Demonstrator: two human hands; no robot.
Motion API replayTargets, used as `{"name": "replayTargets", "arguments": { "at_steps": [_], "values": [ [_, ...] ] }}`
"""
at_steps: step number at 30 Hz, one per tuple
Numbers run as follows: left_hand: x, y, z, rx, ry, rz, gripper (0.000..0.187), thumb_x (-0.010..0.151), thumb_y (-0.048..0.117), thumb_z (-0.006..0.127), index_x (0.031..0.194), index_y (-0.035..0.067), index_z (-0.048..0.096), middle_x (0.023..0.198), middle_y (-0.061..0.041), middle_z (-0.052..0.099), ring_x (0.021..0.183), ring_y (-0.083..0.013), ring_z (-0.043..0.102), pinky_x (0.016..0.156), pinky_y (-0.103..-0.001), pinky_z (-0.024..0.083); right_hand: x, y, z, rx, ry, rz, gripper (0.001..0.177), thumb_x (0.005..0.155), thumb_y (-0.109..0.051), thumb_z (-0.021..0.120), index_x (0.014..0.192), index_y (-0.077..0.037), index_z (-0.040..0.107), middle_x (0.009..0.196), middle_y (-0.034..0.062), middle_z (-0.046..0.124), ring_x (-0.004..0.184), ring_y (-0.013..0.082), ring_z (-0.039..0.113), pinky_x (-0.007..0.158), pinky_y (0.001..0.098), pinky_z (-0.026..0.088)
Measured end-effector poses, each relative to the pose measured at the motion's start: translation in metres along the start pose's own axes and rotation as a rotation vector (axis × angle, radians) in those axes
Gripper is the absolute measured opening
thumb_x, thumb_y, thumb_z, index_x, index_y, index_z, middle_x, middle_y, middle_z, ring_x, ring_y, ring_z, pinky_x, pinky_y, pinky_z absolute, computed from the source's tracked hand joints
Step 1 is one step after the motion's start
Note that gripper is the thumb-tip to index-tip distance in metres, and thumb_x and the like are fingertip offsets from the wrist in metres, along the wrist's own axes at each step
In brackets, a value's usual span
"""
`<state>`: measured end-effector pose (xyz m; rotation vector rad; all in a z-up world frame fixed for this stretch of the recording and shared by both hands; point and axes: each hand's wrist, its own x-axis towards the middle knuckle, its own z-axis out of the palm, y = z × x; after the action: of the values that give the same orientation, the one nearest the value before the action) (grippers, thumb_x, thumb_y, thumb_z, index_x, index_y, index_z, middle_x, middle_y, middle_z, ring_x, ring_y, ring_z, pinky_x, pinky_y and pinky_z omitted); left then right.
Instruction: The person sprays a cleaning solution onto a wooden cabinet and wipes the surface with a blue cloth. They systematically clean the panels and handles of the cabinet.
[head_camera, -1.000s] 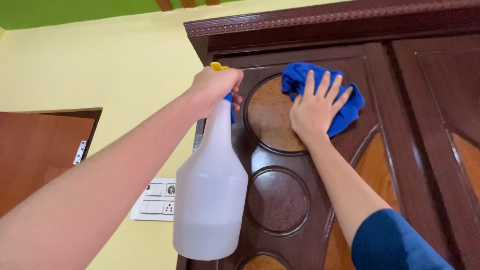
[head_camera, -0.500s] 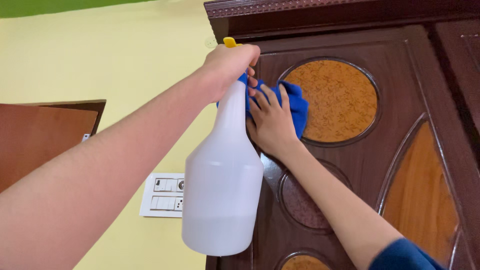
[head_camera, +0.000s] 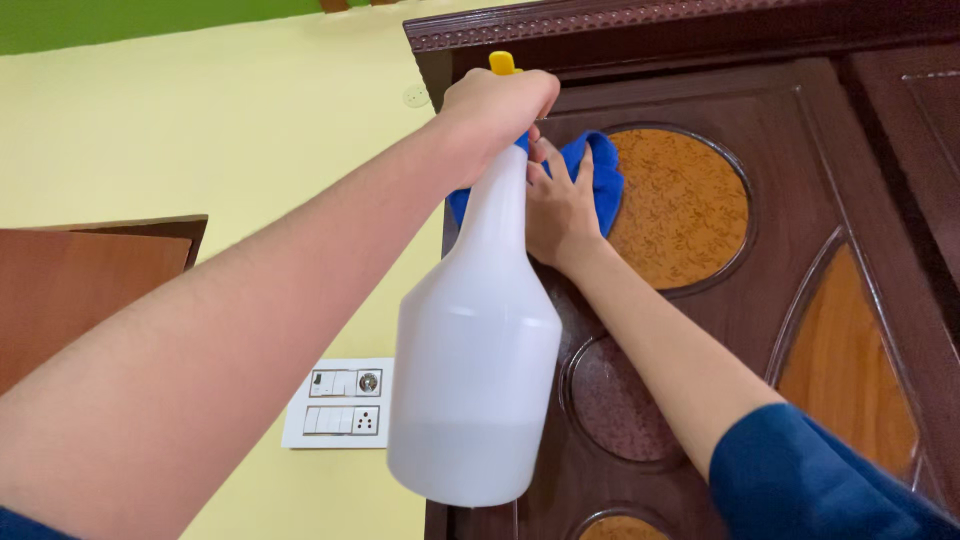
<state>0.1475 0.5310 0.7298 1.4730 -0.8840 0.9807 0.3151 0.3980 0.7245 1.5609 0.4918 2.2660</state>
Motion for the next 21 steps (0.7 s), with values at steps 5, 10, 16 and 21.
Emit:
{"name": "replayTargets", "arguments": {
  "at_steps": [5,10,16,21],
  "values": [
    [0.012,-0.001,0.017,0.054,0.048,0.058,0.024,0.072,0.016,0.065,0.085,-0.005,0.065,0.075,-0.016,0.07,0.054,-0.0269,0.071,0.045,-0.042,0.061,0.039,0.03,0.022,-0.109,-0.075,0.016,0.056,0.087,-0.034,0.058,0.142,-0.021,0.054,0.152,0.0078,0.046,0.148,0.0312,0.022,0.115,0.0743,0.009],
    [0.024,-0.005,0.031,0.058,0.023,0.077,0.028,0.071,0.019,0.068,0.084,-0.006,0.069,0.074,-0.016,0.071,0.055,-0.0232,0.071,0.046,-0.041,0.061,0.054,0.075,0.022,-0.12,-0.066,0.137,0.075,0.078,-0.035,0.062,0.149,-0.016,0.047,0.153,0.009,0.044,0.146,0.0316,0.025,0.112,0.0742,0.007],
    [0.024,-0.006,0.051,0.099,0.019,0.07,0.022,0.071,0.014,0.064,0.082,-0.005,0.065,0.074,-0.013,0.068,0.056,-0.0221,0.072,0.048,-0.04,0.062,0.023,0.167,0.001,-0.064,0.075,0.256,0.056,0.098,-0.032,0.053,0.153,-0.022,0.05,0.153,0.0109,0.048,0.145,0.0363,0.034,0.111,0.0783,0.009],
    [0.025,-0.005,0.073,0.019,-0.023,0.058,0.02,0.071,0.012,0.063,0.081,-0.006,0.061,0.072,-0.015,0.066,0.057,-0.0234,0.071,0.047,-0.04,0.061,-0.016,0.235,-0.021,-0.101,0.118,0.313,0.057,0.098,-0.031,0.055,0.154,-0.02,0.052,0.154,0.0142,0.048,0.144,0.0408,0.035,0.111,0.0789,0.012]
  ]
}}
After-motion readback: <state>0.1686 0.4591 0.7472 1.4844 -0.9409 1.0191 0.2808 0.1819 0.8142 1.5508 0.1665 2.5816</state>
